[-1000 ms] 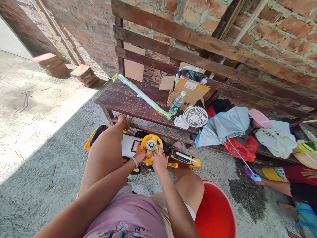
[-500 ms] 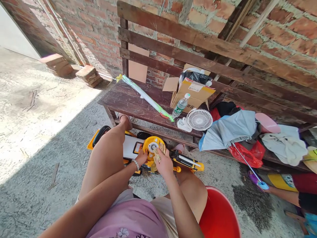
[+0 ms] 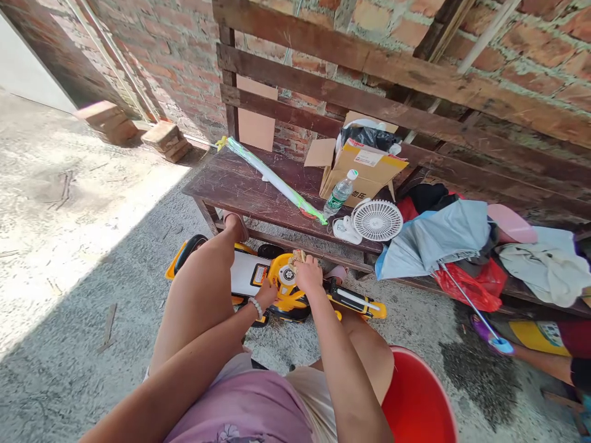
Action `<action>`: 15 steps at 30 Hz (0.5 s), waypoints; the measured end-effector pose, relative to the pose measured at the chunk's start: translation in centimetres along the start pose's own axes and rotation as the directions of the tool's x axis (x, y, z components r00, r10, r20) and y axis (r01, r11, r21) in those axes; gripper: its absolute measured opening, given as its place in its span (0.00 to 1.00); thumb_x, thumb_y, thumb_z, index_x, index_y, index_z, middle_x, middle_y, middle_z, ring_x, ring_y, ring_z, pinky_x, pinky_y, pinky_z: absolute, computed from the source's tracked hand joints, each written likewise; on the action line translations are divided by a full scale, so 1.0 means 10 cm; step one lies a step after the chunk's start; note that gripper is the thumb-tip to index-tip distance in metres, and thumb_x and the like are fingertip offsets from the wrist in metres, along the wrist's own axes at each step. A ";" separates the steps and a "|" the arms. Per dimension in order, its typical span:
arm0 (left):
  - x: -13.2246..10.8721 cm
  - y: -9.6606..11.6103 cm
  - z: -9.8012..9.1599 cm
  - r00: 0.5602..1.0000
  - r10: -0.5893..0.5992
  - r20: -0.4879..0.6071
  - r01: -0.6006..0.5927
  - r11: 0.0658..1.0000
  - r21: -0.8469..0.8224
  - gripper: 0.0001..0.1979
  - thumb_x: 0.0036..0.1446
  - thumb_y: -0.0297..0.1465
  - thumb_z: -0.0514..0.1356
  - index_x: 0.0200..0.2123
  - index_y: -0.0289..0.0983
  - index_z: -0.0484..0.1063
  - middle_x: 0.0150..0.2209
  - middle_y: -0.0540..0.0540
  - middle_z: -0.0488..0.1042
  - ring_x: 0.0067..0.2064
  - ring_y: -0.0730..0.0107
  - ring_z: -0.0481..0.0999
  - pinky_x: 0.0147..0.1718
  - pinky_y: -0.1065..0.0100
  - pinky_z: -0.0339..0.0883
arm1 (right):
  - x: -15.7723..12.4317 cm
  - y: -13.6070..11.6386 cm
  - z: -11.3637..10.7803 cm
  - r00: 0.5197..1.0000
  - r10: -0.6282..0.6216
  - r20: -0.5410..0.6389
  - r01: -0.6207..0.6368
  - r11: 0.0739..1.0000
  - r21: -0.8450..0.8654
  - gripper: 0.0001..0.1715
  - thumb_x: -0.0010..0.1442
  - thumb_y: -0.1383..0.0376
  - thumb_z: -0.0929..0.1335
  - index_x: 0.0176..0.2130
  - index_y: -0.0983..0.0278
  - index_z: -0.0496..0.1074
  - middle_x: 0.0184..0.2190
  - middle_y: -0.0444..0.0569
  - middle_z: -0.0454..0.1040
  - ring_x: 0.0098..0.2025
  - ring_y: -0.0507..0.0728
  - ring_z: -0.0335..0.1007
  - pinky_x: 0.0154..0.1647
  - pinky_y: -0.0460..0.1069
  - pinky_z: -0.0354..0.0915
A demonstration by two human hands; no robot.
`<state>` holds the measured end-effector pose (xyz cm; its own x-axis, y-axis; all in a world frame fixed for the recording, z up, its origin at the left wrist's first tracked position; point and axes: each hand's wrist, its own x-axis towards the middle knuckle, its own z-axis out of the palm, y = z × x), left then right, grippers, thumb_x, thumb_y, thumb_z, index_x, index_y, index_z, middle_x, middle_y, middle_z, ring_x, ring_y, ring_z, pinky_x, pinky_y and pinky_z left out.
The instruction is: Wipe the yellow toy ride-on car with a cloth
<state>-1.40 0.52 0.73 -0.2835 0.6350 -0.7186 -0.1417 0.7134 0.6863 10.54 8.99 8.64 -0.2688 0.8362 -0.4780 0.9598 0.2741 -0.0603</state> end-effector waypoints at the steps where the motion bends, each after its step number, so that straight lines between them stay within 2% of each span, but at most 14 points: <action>1: 0.00 0.00 0.01 1.000 -0.021 0.000 0.021 1.000 0.006 0.21 0.67 0.44 0.68 0.55 0.41 0.68 0.41 0.42 0.79 0.40 0.57 0.84 0.38 0.58 0.83 | -0.03 0.02 0.02 1.000 0.021 0.001 -0.021 1.000 0.009 0.28 0.72 0.67 0.66 0.66 0.51 0.78 0.65 0.58 0.67 0.67 0.67 0.62 0.62 0.55 0.65; 5: 0.01 -0.01 0.03 0.997 -0.077 -0.012 0.077 0.997 0.007 0.20 0.67 0.43 0.67 0.54 0.41 0.68 0.45 0.41 0.80 0.43 0.58 0.84 0.38 0.62 0.82 | -0.18 0.09 0.14 0.994 0.107 0.003 -0.107 0.994 0.037 0.26 0.72 0.61 0.67 0.66 0.55 0.78 0.65 0.61 0.67 0.64 0.68 0.65 0.60 0.56 0.67; 10: 0.00 -0.02 0.02 0.995 -0.095 -0.021 0.095 0.995 -0.001 0.20 0.67 0.41 0.68 0.55 0.40 0.68 0.47 0.39 0.80 0.44 0.57 0.85 0.39 0.63 0.80 | -0.39 0.06 0.31 0.992 0.123 0.006 -0.123 0.992 0.027 0.27 0.70 0.61 0.68 0.65 0.54 0.78 0.64 0.61 0.67 0.64 0.68 0.65 0.59 0.56 0.69; 15: 0.01 -0.02 0.01 0.995 -0.099 -0.014 0.099 0.995 0.020 0.21 0.68 0.40 0.66 0.57 0.39 0.65 0.46 0.39 0.80 0.41 0.60 0.84 0.38 0.65 0.79 | -0.62 -0.14 0.46 0.997 0.074 0.006 -0.074 0.997 0.007 0.24 0.69 0.67 0.68 0.60 0.57 0.81 0.65 0.62 0.68 0.66 0.69 0.65 0.57 0.56 0.70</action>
<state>-1.30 0.44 0.50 -0.2811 0.5573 -0.7813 -0.1502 0.7786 0.6093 11.19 1.21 7.70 -0.1966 0.8513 -0.4865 0.9776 0.2080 -0.0311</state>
